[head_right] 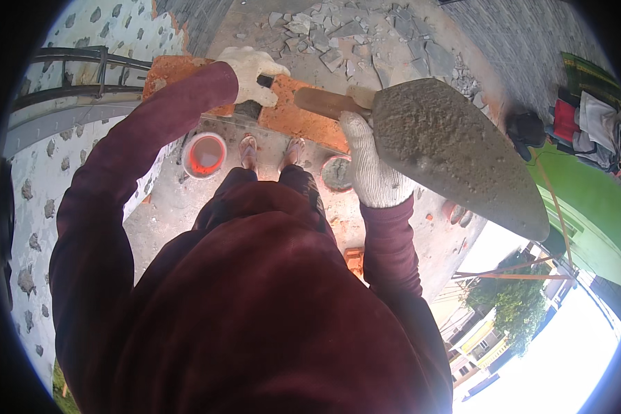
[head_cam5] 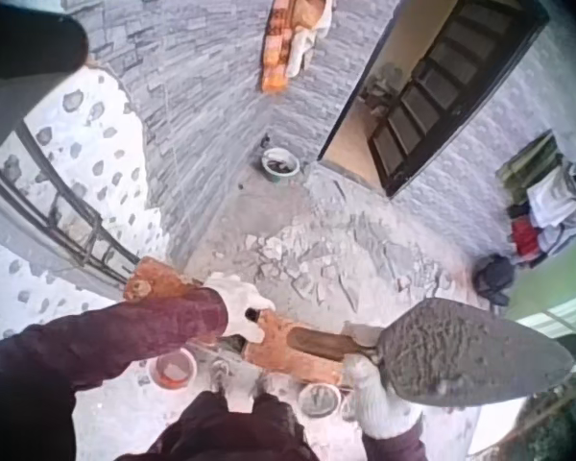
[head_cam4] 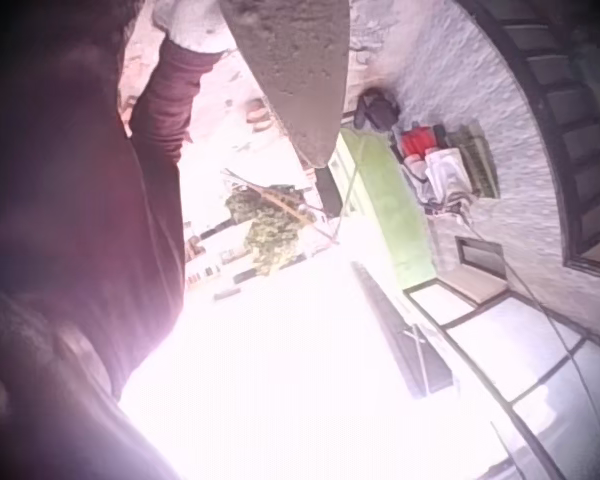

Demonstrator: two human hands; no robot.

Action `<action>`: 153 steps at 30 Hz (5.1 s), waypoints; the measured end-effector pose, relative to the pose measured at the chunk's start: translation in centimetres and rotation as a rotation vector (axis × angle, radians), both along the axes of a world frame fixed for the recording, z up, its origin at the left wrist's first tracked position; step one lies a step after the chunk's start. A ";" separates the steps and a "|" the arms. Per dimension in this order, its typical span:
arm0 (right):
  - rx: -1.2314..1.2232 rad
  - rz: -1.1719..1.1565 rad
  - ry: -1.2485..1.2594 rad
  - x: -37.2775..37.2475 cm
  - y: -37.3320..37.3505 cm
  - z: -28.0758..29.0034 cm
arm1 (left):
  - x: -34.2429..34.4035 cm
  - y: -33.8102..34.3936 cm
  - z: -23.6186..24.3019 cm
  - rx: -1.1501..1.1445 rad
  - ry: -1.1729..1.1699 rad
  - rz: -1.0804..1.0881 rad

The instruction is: The person scoops mortar from a bucket with a trowel and spreads it along a brick wall. They place bricks onto the mortar bed, tap them into alignment, and scrape off excess mortar. The person repeats this process, adding bricks one at a time to extend the wall.

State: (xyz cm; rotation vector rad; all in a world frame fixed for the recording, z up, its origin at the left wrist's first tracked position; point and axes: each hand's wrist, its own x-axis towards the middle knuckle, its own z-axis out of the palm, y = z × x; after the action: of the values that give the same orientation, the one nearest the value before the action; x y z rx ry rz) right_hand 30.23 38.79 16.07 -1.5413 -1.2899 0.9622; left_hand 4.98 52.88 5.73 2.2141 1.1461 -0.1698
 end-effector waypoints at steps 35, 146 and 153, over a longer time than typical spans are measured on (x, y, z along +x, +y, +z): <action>0.204 0.215 -0.925 -2.3 -0.4 -3.7 | 0.2 0.6 0.5 -0.061 0.042 -0.012; 0.524 -1.460 1.321 5.6 -64.7 -16.5 | 33.6 -52.4 -1.8 -1.186 0.100 -0.673; 0.388 -1.273 0.934 9.6 -54.7 -7.9 | 30.6 -48.9 7.3 -0.644 -0.116 -0.520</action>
State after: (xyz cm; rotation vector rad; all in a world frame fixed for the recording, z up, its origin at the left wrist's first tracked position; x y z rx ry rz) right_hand 39.78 -15.92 8.16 -1.0204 0.2373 0.3895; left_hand 35.55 3.94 13.07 1.8455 0.3478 -0.5363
